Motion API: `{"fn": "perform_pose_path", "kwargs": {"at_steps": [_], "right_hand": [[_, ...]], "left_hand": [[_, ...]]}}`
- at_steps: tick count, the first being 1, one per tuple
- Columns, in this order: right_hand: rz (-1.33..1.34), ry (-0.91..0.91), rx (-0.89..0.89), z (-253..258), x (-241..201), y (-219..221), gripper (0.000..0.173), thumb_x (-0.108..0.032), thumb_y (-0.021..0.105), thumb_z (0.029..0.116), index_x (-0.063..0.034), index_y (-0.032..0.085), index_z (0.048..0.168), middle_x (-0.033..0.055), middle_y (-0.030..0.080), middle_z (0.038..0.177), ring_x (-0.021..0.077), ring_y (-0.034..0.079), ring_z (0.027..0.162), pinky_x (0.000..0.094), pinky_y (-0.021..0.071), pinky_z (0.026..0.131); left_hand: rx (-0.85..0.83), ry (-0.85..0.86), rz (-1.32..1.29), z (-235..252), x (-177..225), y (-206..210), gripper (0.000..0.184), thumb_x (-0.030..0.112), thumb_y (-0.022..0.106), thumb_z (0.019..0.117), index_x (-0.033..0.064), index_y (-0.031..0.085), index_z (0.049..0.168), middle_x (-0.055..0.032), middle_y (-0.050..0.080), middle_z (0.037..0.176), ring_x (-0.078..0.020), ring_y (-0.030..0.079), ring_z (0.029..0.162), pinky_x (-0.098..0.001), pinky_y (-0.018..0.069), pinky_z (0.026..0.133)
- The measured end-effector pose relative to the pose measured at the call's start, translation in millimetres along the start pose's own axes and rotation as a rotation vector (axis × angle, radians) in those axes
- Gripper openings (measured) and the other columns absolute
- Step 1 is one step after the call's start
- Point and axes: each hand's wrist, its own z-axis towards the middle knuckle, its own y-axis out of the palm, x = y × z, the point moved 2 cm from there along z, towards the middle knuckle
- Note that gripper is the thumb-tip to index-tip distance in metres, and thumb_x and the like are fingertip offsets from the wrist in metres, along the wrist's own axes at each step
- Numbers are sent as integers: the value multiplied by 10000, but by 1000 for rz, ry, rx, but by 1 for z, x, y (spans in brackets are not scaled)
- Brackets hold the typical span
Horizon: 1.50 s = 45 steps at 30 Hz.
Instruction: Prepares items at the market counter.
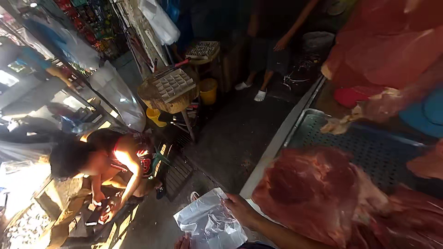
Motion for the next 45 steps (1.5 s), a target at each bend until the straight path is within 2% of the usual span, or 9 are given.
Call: {"fn": "perform_pose_path", "kwargs": {"at_steps": [3,8,10,14,19,24,31,37,45], "right_hand": [[-50,96,70,66,-10,-18,345,-251,471,1075,8,640,1228,179,686,1014,286,681,919,500,551,877],[-316,154,397,150,-70,-78,646,-224,565,1014,-119,322,1604,206,625,1334,356,649,1165,542,521,1018],[-357,91,563,169,-89,-101,598,-238,572,1008,-108,403,1566,201,600,1372,355,627,1204,529,518,1038],[-42,93,457,200,-127,-134,393,-359,542,1044,-40,672,1235,142,720,1010,266,709,895,487,588,838],[313,138,332,283,-118,-159,748,-406,753,906,-137,430,1525,152,700,1121,268,710,803,464,616,687],[389,243,298,384,-105,-269,339,-325,686,971,-11,663,1097,130,703,857,247,701,711,456,614,708],[540,284,303,454,-214,-462,269,-234,720,944,-19,627,1077,52,636,692,160,604,551,347,559,562],[435,107,282,515,-270,-569,293,-277,687,954,-5,655,1058,70,702,788,184,673,639,385,609,642],[129,244,372,608,-281,-694,307,-317,682,953,-11,668,940,69,655,701,194,636,593,404,571,597]], "left_hand": [[-60,47,182,94,54,13,176,85,496,1039,-9,644,1042,-53,722,837,-127,707,768,-350,612,750],[-354,165,348,229,186,76,119,89,569,982,33,674,992,-24,698,798,-113,669,719,-320,590,703],[-484,168,580,270,230,110,208,192,562,1026,30,690,1013,-27,687,822,-107,654,736,-327,579,721],[-840,174,874,332,278,207,237,214,615,1018,13,693,1116,-69,724,918,-143,696,793,-358,606,769],[-1176,358,1426,403,255,320,314,322,631,998,31,744,1029,-168,742,965,-328,718,956,-572,554,908],[-1006,51,1085,498,248,407,267,280,730,935,30,747,1028,-101,738,929,-197,706,856,-435,581,852],[-908,15,889,577,363,567,268,311,704,966,43,718,976,-61,695,877,-155,667,812,-380,575,790],[-837,-12,557,633,415,664,216,233,673,995,22,714,1016,-32,702,864,-102,662,778,-310,577,760],[-670,-534,-51,739,442,787,158,166,496,1076,67,605,1132,-20,697,902,-124,680,830,-320,584,786]]}}
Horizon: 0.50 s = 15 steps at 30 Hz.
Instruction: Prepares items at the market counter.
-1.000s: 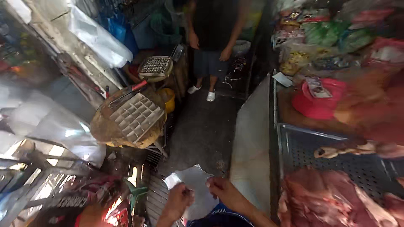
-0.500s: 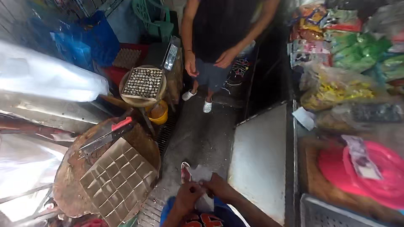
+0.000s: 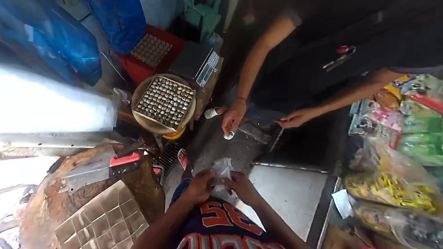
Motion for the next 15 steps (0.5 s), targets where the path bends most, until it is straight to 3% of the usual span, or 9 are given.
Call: {"fn": "perform_pose_path", "kwargs": {"at_steps": [2,4,5,7,9,11,13,15], "right_hand": [[-45,78,125,21,-7,-27,264,-247,660,953,15,633,935,90,614,684,214,612,574,429,558,580],[152,78,274,47,-21,-51,116,-101,607,935,12,582,938,49,598,642,165,592,530,366,554,540],[293,76,341,61,-33,-62,88,-34,557,935,25,566,999,45,626,663,153,621,549,353,576,561],[618,137,437,86,-56,-83,160,-10,437,1019,13,494,1166,66,656,804,162,681,669,358,625,655],[923,179,522,113,-77,-105,113,-67,423,1047,-38,507,1117,71,642,850,171,664,718,365,614,667],[1067,191,563,142,-103,-129,109,-117,446,1042,-97,530,976,18,607,720,115,615,604,301,577,573],[1093,191,515,168,-115,-145,189,-153,441,1052,-142,520,881,-43,508,593,49,498,477,220,481,470],[1003,186,451,198,-124,-158,222,-170,456,1060,-150,536,854,-61,470,543,39,451,427,207,441,426]], "left_hand": [[22,51,-144,24,38,10,219,230,420,1107,87,586,1102,-10,679,854,-124,671,787,-315,585,764],[5,118,-254,50,82,18,269,271,384,1115,92,578,1063,-25,657,831,-163,671,778,-377,596,780],[-9,134,-288,62,103,22,293,283,380,1117,85,584,1048,-40,654,827,-180,671,778,-398,596,780],[8,152,-316,82,133,28,306,285,386,1118,85,586,1002,-44,644,790,-175,662,738,-386,597,743],[82,179,-321,100,153,27,278,261,397,1116,83,577,999,-40,622,764,-165,641,695,-370,590,699],[164,201,-312,121,171,26,269,249,413,1111,98,577,959,-7,578,708,-125,588,618,-313,560,622],[216,190,-329,138,184,24,270,254,433,1106,87,587,960,-22,589,717,-137,593,627,-326,562,632],[240,205,-326,152,203,28,286,248,419,1109,84,582,941,-28,594,718,-143,605,635,-332,571,644]]}}
